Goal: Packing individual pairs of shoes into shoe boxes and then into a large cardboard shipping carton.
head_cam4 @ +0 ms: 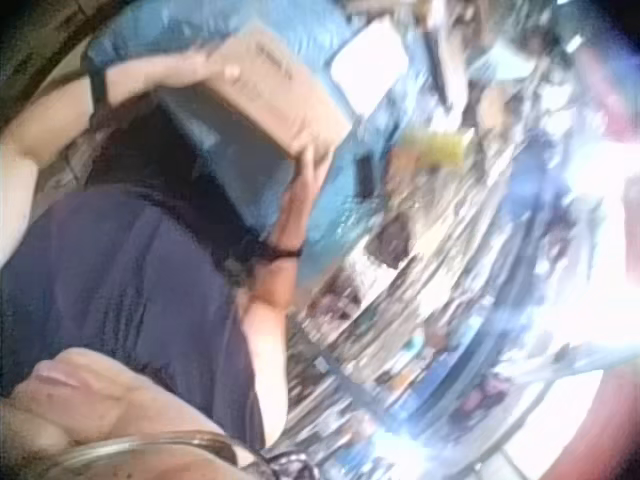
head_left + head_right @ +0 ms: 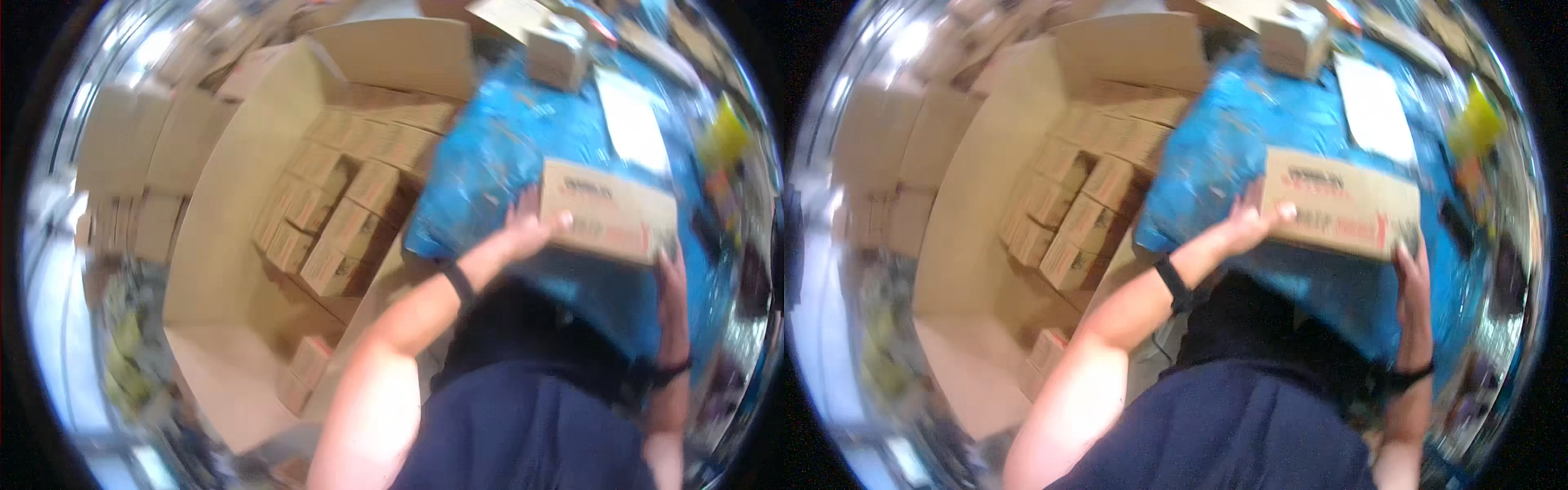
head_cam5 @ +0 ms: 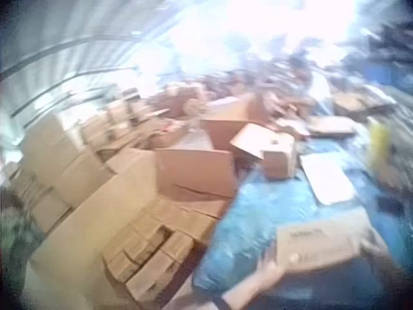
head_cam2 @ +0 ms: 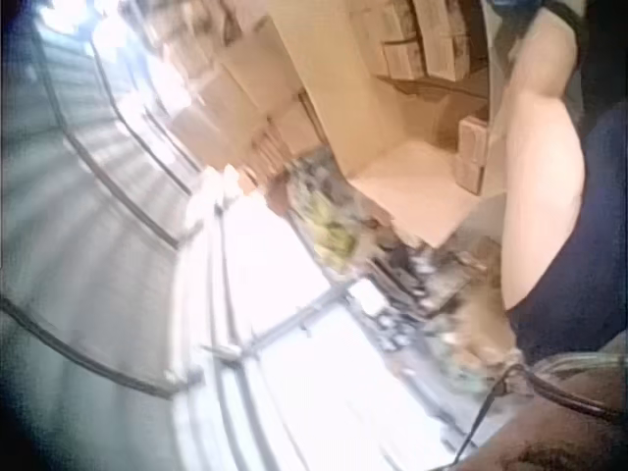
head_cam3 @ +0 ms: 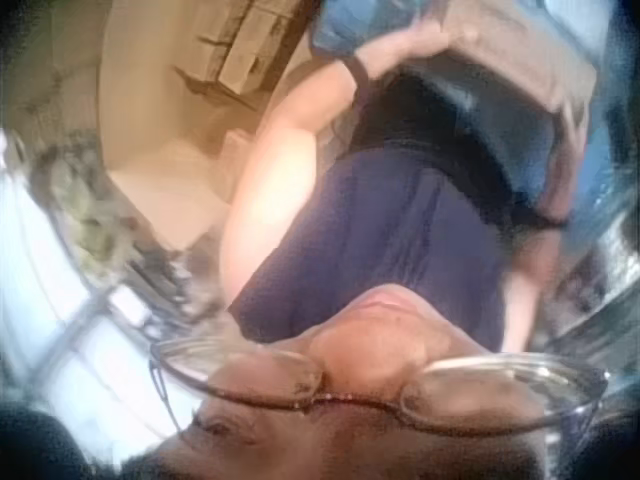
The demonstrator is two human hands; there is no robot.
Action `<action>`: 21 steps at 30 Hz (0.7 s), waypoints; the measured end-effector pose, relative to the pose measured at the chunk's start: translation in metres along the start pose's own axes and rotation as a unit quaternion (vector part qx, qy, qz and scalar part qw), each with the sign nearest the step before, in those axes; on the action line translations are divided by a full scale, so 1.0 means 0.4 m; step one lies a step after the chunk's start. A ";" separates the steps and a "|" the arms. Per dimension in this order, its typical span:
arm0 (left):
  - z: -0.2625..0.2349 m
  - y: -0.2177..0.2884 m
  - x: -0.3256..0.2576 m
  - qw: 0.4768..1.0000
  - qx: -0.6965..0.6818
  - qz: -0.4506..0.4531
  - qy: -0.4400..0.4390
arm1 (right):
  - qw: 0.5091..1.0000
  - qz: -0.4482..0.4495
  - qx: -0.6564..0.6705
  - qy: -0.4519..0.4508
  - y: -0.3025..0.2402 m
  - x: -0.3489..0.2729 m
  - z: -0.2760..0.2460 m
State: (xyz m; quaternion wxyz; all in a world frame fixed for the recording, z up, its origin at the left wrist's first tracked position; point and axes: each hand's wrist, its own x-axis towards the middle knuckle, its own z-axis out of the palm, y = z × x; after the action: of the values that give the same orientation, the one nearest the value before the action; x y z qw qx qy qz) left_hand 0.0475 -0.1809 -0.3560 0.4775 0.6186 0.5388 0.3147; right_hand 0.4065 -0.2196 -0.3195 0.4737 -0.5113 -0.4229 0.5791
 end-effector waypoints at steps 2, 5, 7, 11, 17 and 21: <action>-0.046 0.044 -0.079 0.982 -0.180 0.059 0.026 | 0.989 -0.137 -0.056 -0.025 -0.034 -0.016 0.091; -0.303 0.108 -0.293 0.938 -0.312 0.105 0.107 | 0.957 -0.214 -0.137 -0.140 -0.118 -0.087 0.282; -0.486 0.156 -0.436 0.944 -0.167 0.088 0.272 | 0.928 -0.214 -0.219 -0.213 -0.136 -0.092 0.344; -0.821 0.155 -0.526 0.856 0.207 0.083 0.465 | 0.935 -0.094 -0.254 -0.229 -0.131 -0.082 0.322; -1.154 -0.063 -0.371 0.923 0.100 -0.104 0.357 | 0.894 -0.009 -0.347 -0.285 -0.153 -0.135 0.359; -1.234 -0.197 -0.269 0.943 0.127 -0.095 0.294 | 0.897 0.043 -0.383 -0.218 -0.137 -0.189 0.297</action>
State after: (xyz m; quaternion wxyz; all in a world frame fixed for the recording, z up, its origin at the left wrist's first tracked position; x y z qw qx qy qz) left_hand -0.4514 -0.1635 -0.2451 0.2433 0.4999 0.7467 0.3651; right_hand 0.2971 -0.2838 -0.2374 0.1118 -0.5314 -0.6822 0.4896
